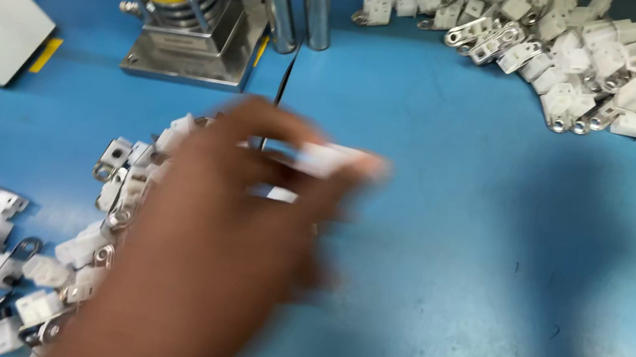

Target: The person picks white plastic component housings one at a time from a pile on a blue workbench and uses tweezers to insert small metal contact parts into each housing, then sets the assembled unit aside and reaches for the next housing.

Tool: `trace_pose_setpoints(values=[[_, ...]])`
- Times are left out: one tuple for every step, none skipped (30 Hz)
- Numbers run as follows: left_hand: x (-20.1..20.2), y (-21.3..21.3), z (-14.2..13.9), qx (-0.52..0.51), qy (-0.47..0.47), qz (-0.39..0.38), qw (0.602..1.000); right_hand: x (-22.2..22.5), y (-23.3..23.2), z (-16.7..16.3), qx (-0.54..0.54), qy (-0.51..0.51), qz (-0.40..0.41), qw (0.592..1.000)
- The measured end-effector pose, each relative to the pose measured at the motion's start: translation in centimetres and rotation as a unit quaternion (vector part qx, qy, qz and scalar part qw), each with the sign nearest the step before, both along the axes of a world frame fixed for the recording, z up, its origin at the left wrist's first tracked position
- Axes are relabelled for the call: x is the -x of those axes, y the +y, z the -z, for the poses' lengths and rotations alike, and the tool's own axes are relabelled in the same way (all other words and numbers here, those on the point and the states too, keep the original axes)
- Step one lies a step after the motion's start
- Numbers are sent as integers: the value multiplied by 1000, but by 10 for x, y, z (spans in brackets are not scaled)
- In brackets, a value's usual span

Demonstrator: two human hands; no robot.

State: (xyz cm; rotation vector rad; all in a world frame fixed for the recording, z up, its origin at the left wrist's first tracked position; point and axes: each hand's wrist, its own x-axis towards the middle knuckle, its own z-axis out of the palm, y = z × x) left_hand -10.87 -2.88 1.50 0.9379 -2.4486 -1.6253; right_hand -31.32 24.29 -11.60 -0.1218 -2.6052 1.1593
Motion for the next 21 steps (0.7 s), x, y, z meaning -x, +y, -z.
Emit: trace_pose_setpoints(values=[[3, -13, -7, 84, -48, -33, 995, 19, 10, 12, -38, 5, 2, 999], [3, -26, -13, 159, -112, -44, 980, 35, 12, 22, -59, 13, -6, 998], [3, -40, -19, 227, -179, -54, 956, 47, 12, 27, -67, 23, -17, 997], [4, -50, -21, 257, -222, -55, 939, 56, 12, 27, -68, 35, -24, 997], [3, -60, -22, 285, -266, -54, 919, 60, 10, 26, -61, 45, -24, 997], [4, -68, -19, 281, -277, -66, 916, 59, 10, 20, -52, 54, -21, 997], [3, -73, -15, 283, -293, -65, 911, 52, 9, 16, -35, 68, -16, 997], [2, -78, -12, 285, -309, -63, 905, 41, 12, 9, -43, 8, -9, 999], [1, -83, -12, 294, -333, -49, 895, 24, 20, 3, -50, -54, -1, 997], [-2, -84, -11, 351, -319, -23, 880, 2, 29, 0, -59, -117, 7, 991], [-5, -83, -11, 410, -304, -1, 860, -23, 37, 0, -15, -155, -6, 988], [-7, -78, -11, 515, -240, 31, 822, -57, 43, 3, 31, -189, -15, 981], [-8, -71, -11, 613, -167, 61, 770, -93, 46, 6, 80, -218, -22, 972], [-13, -57, -7, 598, 35, 119, 792, -115, 45, 4, 129, -246, -31, 960], [-20, -39, 0, 498, 119, 179, 840, -142, 43, 0, 73, -305, -13, 949], [-28, -21, 8, 381, 189, 241, 873, -166, 41, -8, 91, -336, -49, 936], [-39, -1, 20, 187, 131, 308, 924, -190, 37, -17, 108, -366, -84, 920], [-51, 18, 31, -17, 61, 362, 930, -210, 32, -29, 197, -360, -172, 896], [-66, 31, 42, -221, -16, 399, 890, -228, 28, -41, 217, -365, -200, 883], [-80, 38, 51, -250, -20, 366, 896, -245, 24, -53, 238, -370, -229, 868], [-93, 44, 59, -277, -21, 328, 903, -257, 20, -63, 191, -391, -208, 876]])
